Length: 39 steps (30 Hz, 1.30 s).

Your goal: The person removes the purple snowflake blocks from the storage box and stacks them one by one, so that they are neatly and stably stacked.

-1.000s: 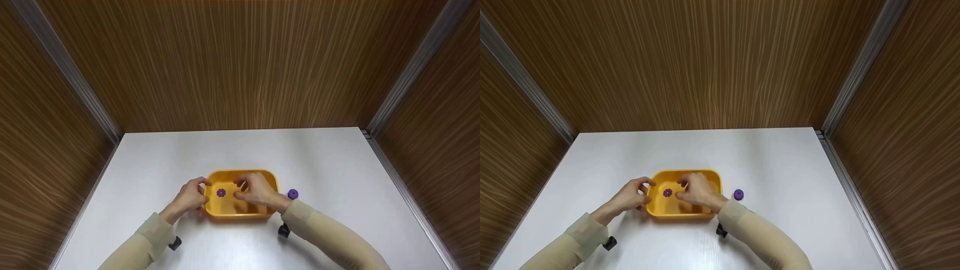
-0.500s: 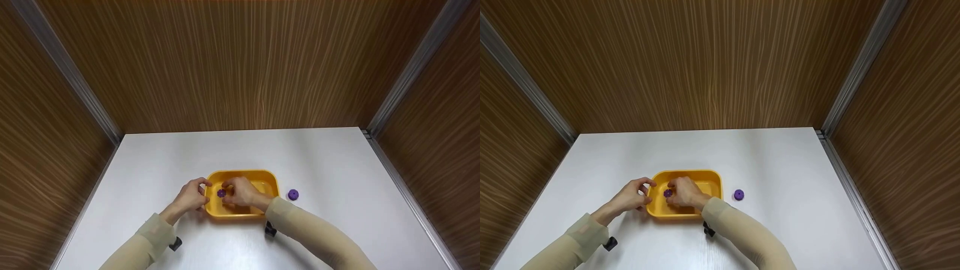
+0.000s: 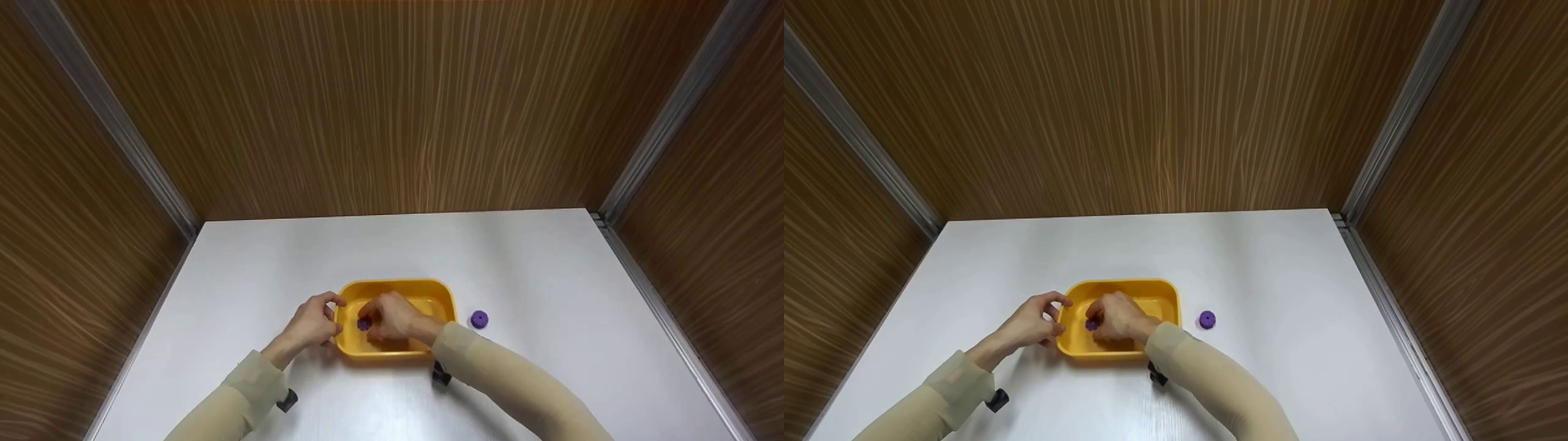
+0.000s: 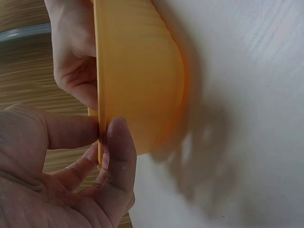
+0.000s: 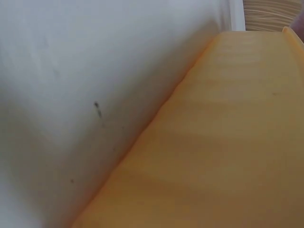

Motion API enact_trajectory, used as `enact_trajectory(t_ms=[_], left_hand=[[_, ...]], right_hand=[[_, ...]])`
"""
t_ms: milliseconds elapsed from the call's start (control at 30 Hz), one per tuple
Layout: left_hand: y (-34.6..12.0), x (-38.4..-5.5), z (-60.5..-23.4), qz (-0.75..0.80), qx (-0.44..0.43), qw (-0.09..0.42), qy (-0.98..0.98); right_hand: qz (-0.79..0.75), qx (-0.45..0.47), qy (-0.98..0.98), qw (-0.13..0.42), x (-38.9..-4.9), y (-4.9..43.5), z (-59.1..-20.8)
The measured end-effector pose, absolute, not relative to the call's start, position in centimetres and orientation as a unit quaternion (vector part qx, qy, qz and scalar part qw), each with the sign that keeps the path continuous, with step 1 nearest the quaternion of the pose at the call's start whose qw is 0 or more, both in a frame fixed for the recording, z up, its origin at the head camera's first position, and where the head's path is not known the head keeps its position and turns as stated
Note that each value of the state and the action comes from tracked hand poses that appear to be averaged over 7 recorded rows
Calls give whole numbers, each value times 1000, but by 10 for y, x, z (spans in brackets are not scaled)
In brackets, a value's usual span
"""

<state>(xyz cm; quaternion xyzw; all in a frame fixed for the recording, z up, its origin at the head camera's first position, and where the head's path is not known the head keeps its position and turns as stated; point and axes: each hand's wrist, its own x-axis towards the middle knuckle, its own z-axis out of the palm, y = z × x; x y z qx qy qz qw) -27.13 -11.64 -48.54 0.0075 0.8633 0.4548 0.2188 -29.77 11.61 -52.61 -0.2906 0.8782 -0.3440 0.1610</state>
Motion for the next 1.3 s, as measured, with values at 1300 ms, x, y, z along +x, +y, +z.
enact_trajectory(t_ms=[1300], left_hand=[[-105, -264, -474, 422, -23, 207, 882]], right_hand=[[-245, -324, 903, 140, -300, 128, -525]])
